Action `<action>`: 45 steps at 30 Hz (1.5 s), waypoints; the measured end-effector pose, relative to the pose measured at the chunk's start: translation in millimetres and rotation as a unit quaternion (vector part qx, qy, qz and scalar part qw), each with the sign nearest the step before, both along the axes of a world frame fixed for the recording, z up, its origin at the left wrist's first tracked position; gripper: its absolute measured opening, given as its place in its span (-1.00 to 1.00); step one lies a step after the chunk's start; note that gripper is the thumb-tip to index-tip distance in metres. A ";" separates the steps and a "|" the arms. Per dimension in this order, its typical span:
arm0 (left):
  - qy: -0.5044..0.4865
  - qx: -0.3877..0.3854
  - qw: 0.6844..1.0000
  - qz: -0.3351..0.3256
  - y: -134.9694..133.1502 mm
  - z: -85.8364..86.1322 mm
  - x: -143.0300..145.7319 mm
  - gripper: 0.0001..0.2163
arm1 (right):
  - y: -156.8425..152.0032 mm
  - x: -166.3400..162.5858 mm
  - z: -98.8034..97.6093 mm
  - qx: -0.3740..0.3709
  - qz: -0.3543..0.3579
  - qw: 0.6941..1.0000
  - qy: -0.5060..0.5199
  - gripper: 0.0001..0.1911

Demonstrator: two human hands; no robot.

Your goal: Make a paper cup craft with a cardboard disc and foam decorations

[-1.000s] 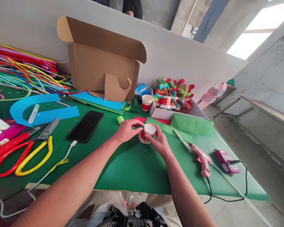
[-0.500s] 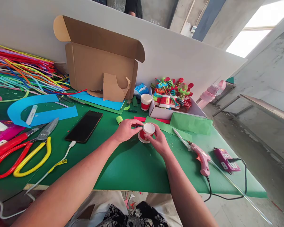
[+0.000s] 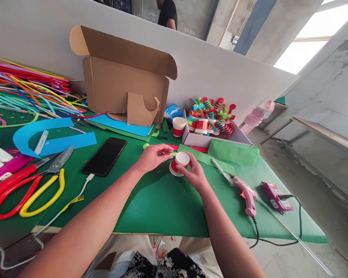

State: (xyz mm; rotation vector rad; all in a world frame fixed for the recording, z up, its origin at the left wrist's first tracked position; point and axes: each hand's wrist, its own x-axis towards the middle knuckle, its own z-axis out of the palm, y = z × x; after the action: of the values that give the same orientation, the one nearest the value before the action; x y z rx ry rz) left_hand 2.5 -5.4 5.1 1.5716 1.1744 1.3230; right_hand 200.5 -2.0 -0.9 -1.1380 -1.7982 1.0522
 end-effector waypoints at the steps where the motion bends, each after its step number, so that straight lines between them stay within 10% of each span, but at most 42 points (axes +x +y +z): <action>1: 0.000 -0.001 1.000 0.003 -0.2 1.4 -1.6 -0.70 | -0.3 -0.2 0.0 -0.003 -0.001 1.000 0.002 -0.43; 11: -0.027 -0.052 0.993 0.104 3.2 9.3 -28.1 -0.52 | -2.1 4.0 1.4 -0.034 -0.006 0.998 0.050 -0.21; 24: 0.057 -0.239 0.965 -0.096 -6.7 6.7 -27.4 -0.58 | -1.3 3.1 -0.2 0.025 -0.001 0.999 0.038 -0.51; 36: 0.090 -0.039 0.994 -0.048 -7.3 7.2 -8.7 -0.81 | -2.4 3.5 1.8 0.026 0.002 0.999 0.031 -0.53; 45: 0.037 -0.027 0.997 -0.061 -4.6 3.1 2.4 -0.79 | -2.2 3.3 1.3 0.024 0.002 0.999 0.030 -0.54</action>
State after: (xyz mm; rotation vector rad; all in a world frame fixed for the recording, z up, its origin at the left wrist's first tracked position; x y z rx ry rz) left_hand 4.8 -10.0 8.2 1.6378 1.1323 1.1535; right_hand 203.9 -4.3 0.3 -1.0634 -1.7710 1.0295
